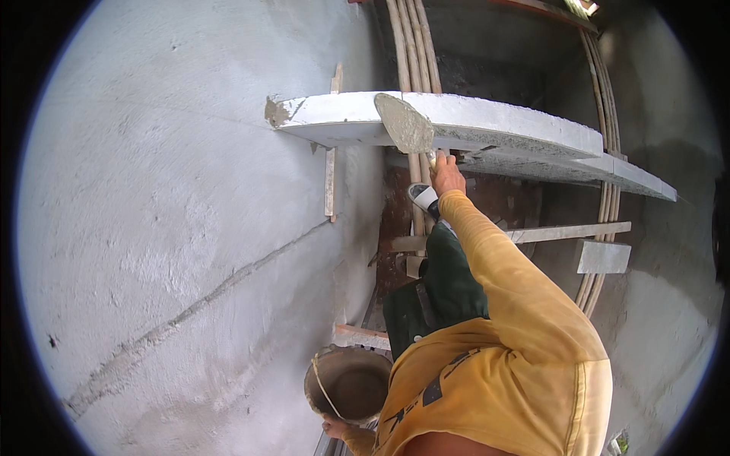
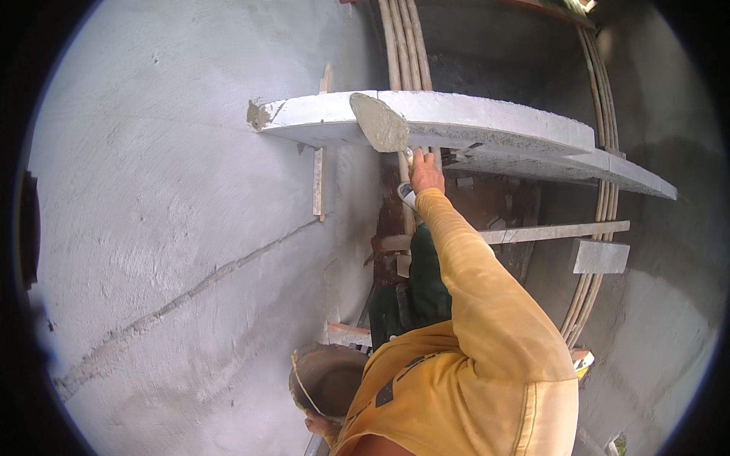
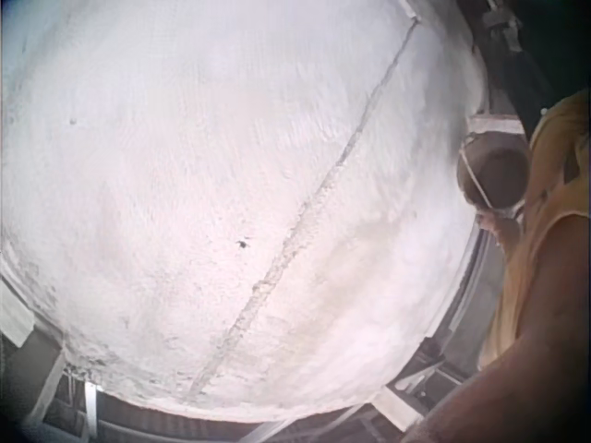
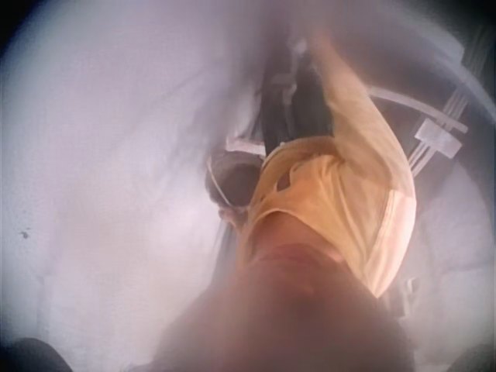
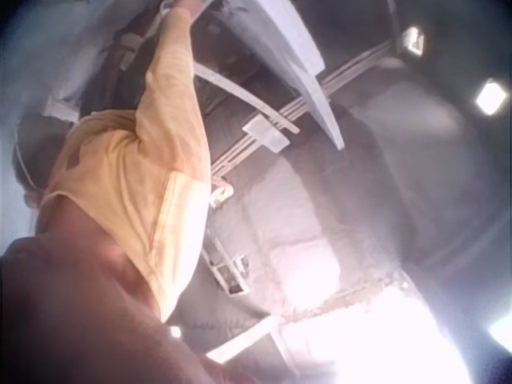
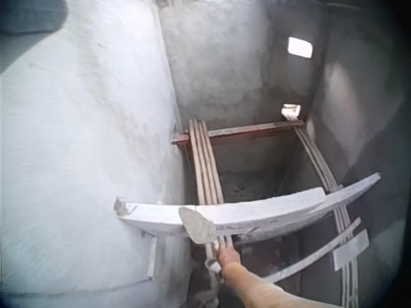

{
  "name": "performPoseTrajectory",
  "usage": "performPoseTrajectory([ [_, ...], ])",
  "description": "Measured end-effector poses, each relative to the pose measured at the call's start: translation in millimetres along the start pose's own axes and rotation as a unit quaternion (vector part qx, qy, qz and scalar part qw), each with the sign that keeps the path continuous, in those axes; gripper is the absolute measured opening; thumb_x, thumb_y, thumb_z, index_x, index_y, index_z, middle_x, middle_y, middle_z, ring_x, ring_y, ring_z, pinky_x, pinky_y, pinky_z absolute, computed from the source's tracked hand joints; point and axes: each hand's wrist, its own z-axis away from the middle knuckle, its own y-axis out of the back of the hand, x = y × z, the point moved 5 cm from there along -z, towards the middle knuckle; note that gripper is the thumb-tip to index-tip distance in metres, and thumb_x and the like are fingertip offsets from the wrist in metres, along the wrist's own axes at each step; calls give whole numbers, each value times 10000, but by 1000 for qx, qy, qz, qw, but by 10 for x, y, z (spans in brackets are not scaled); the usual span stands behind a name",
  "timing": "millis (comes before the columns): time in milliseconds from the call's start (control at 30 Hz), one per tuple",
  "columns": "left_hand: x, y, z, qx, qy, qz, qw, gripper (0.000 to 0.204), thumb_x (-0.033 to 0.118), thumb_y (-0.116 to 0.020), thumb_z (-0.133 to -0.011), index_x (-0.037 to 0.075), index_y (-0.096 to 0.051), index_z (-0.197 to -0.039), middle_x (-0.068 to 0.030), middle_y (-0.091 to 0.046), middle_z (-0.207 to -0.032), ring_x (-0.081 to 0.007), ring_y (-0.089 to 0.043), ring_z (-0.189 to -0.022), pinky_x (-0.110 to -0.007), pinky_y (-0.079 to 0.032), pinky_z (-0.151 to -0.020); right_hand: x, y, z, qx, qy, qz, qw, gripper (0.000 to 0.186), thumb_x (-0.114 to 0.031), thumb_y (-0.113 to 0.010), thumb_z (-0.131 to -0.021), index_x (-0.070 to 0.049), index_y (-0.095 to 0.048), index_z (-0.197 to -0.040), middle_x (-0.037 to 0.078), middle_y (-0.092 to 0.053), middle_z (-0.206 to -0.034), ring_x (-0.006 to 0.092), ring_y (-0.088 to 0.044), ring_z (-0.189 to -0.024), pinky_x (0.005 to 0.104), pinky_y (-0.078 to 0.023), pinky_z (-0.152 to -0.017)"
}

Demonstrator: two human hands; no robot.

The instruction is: The person scoops plaster from a bucket using a trowel and applies it to a curved concrete beam. They repeatedly smooth the surface along the beam's edge and top, working methodically along the structure.

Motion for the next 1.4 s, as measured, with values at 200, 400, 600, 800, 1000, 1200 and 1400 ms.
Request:
performPoseTrajectory([
  [200, 343, -112, 10, -38, -42, -34, 998, 582, 471, -569, -860, -97, -537, -738, -209, -593, -740, -291, -500, -688, -441, -420, -699, 388, 46, 346, -31, 9, 16, 999, 383, -166, -595, -835, -124, -440, -1182, 184, -503, -1066, 380, -565, -1001, 484, -482, -805],
  [400, -51, -363, -231, -58, -74, -152, 984, 524, 466, -522, -916, -52, -587, -961, -240, -606, -878, -348, -579, -775, -463, -459, -696, 504, 784, 891, -43, 53, -23, 997, 410, -225, -637, -771, -87, -491, -1129, 183, -504, -1055, 391, -550, -996, 462, -477, -806],
  [600, -271, -663, -273, -102, -125, -244, 956, 441, 408, -497, -914, 20, -570, -1111, -229, -591, -990, -353, -590, -881, -440, -463, -778, 343, 1730, 741, -90, 116, -33, 989, 451, -360, -608, -828, -69, -509, -1158, 227, -609, -1053, 424, -591, -940, 472, -476, -792],
  [800, 206, -706, 298, -62, -70, -187, 978, 584, 489, -502, -882, -76, -627, -963, -266, -620, -911, -392, -597, -938, -456, -448, -837, 120, 2108, 52, -107, 185, 170, 962, 550, -474, -506, -905, -39, -507, -1242, 226, -620, -1108, 401, -600, -989, 452, -470, -877],
  [1000, 222, -706, 545, -61, -23, -125, 990, 595, 504, -553, -838, -74, -629, -956, -252, -642, -964, -368, -605, -906, -450, -447, -836, -129, 2096, -453, -197, 163, 269, 929, 534, -515, -459, -915, -81, -549, -1212, 218, -645, -1050, 386, -602, -1006, 459, -469, -881],
  [1200, 109, -764, 626, -59, 21, -159, 985, 649, 534, -541, -828, -102, -628, -920, -275, -638, -932, -394, -603, -875, -485, -451, -798, -137, 1775, -799, -229, 197, 249, 920, 557, -525, -444, -919, -87, -562, -1243, 227, -634, -1089, 384, -597, -1035, 444, -455, -920],
  [1400, 4, -873, 614, -63, 6, -158, 985, 666, 558, -526, -840, -98, -631, -887, -286, -631, -899, -420, -600, -854, -501, -444, -790, 79, 1940, -518, -274, 81, 153, 946, 595, -518, -450, -918, 4, -602, -1159, 249, -632, -1078, 381, -605, -1032, 427, -455, -913],
])
